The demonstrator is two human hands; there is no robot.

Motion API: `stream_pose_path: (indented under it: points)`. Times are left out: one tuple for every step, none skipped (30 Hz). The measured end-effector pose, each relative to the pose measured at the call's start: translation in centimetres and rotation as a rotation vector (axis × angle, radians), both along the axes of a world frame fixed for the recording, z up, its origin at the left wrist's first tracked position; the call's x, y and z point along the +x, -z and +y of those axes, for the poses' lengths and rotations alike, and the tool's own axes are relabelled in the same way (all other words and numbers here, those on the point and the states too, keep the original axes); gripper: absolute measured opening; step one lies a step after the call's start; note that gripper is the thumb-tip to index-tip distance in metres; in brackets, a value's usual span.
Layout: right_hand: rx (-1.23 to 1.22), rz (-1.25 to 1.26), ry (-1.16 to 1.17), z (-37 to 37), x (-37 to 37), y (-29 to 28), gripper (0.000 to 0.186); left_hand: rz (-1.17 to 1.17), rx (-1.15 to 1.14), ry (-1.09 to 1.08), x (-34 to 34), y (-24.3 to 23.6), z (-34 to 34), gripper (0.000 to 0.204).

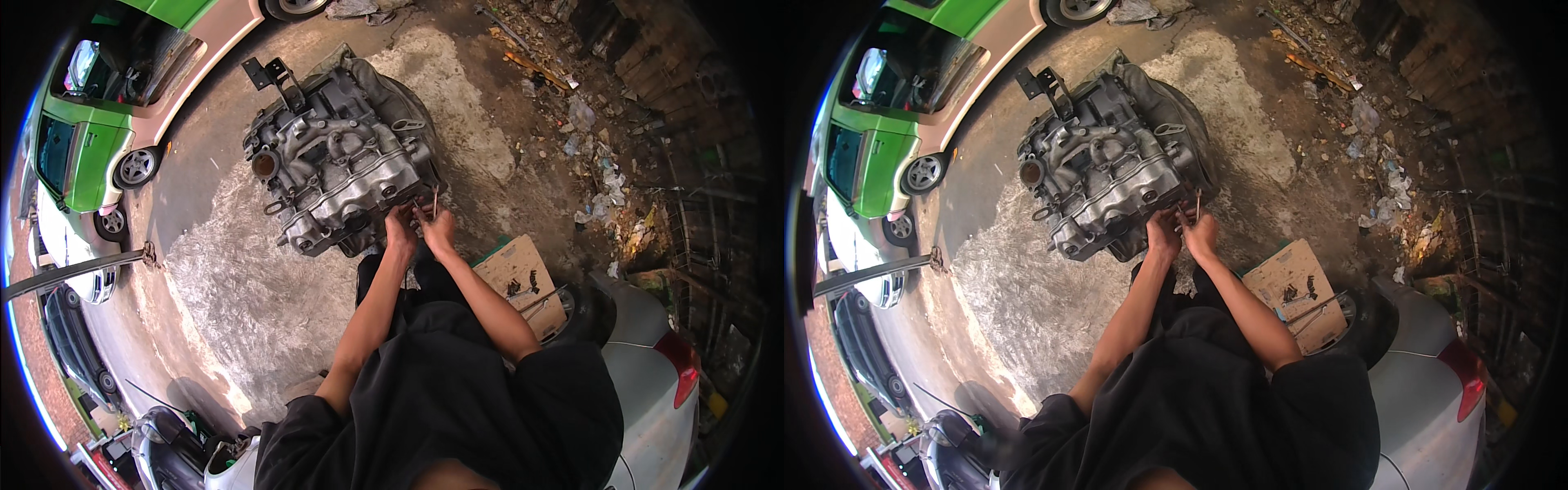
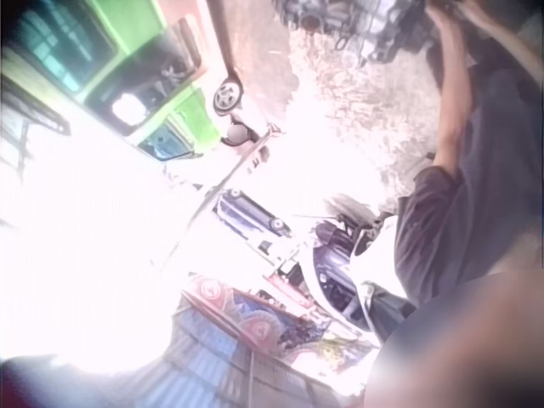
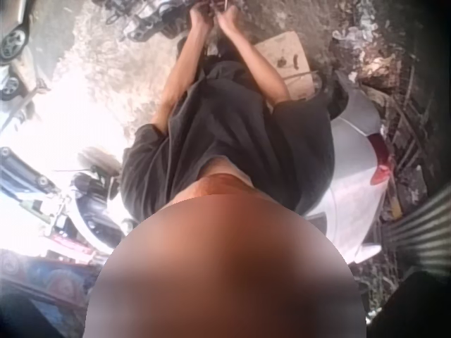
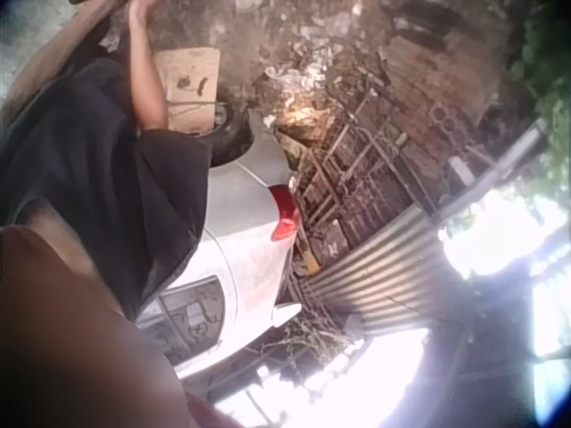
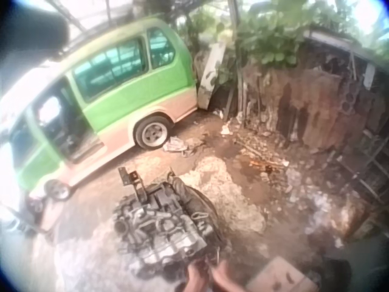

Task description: The person works on a car engine block placed on the ground between two parked cars. They use a wrench to loosen and remove bolts from the engine, then place the bolts on a nearby cardboard sheet. The person continues to remove additional bolts and set them aside.

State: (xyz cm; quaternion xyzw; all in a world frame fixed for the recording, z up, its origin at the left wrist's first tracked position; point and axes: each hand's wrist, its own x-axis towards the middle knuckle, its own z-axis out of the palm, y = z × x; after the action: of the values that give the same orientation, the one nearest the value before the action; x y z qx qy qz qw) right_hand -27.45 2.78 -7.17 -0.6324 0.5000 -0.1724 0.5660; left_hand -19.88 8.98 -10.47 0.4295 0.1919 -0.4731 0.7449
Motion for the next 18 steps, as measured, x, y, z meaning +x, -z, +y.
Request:
stream_pose_path:
  points:
    - [-0.059, 0.004, -0.011, 0.0, 0.0, -0.4, 0.021, -0.005, 0.025, -0.003, -0.1, -0.1, 0.1, 0.044]
    - [-0.102, 0.029, -0.019, 0.0, 0.1, -0.8, 0.023, 0.000, 0.071, -0.003, -0.1, -0.2, 0.1, 0.046]
    - [-0.154, 0.029, -0.028, 0.1, 0.2, -1.2, 0.025, -0.010, 0.091, -0.015, -0.2, -0.3, 0.2, 0.046]
    - [-0.162, 0.066, -0.027, 0.0, 0.4, -1.3, 0.024, -0.008, 0.131, -0.021, -0.3, -0.3, 0.2, 0.047]
    - [-0.179, 0.076, -0.027, 0.0, 0.7, -1.4, 0.024, -0.014, 0.157, -0.032, -0.4, -0.3, 0.2, 0.047]
    - [-0.200, 0.068, -0.028, -0.1, 0.9, -1.3, 0.024, -0.039, 0.167, -0.008, -0.4, -0.2, 0.2, 0.047]
    - [-0.215, 0.082, -0.040, -0.2, 1.2, -1.1, 0.022, -0.073, 0.163, 0.012, -0.3, 0.0, 0.3, 0.048]
    - [-0.234, 0.078, -0.053, -0.3, 1.6, -0.9, 0.019, -0.090, 0.184, 0.037, -0.2, 0.1, 0.4, 0.048]
    - [-0.247, 0.083, -0.061, -0.3, 1.9, -0.6, 0.016, -0.128, 0.169, 0.048, -0.1, 0.3, 0.6, 0.048]
    - [-0.288, 0.049, -0.058, -0.3, 2.0, -0.4, 0.016, -0.149, 0.180, 0.064, 0.1, 0.5, 0.7, 0.049]
    - [-0.322, 0.023, -0.051, -0.2, 2.1, -0.2, 0.017, -0.154, 0.205, 0.086, 0.2, 0.7, 0.9, 0.049]
    - [-0.320, 0.035, -0.040, -0.2, 2.1, -0.1, 0.017, -0.166, 0.209, 0.098, 0.4, 0.9, 1.1, 0.048]
    - [-0.337, 0.004, -0.049, -0.2, 2.0, 0.0, 0.017, -0.161, 0.227, 0.114, 0.7, 1.0, 1.5, 0.048]
    - [-0.317, 0.010, -0.054, -0.2, 2.0, 0.0, 0.017, -0.159, 0.247, 0.129, 0.9, 1.2, 1.9, 0.048]
    - [-0.296, 0.002, -0.059, -0.2, 2.0, 0.0, 0.018, -0.152, 0.246, 0.115, 1.0, 1.4, 2.2, 0.047]
    - [-0.247, 0.015, -0.064, -0.2, 2.0, 0.0, 0.020, -0.148, 0.246, 0.102, 1.1, 1.5, 2.4, 0.046]
    - [-0.197, 0.019, -0.069, -0.2, 2.1, 0.0, 0.022, -0.129, 0.262, 0.094, 1.1, 1.7, 2.6, 0.045]
    - [-0.151, 0.012, -0.068, -0.3, 2.1, 0.0, 0.025, -0.138, 0.249, 0.098, 1.2, 1.9, 2.7, 0.045]
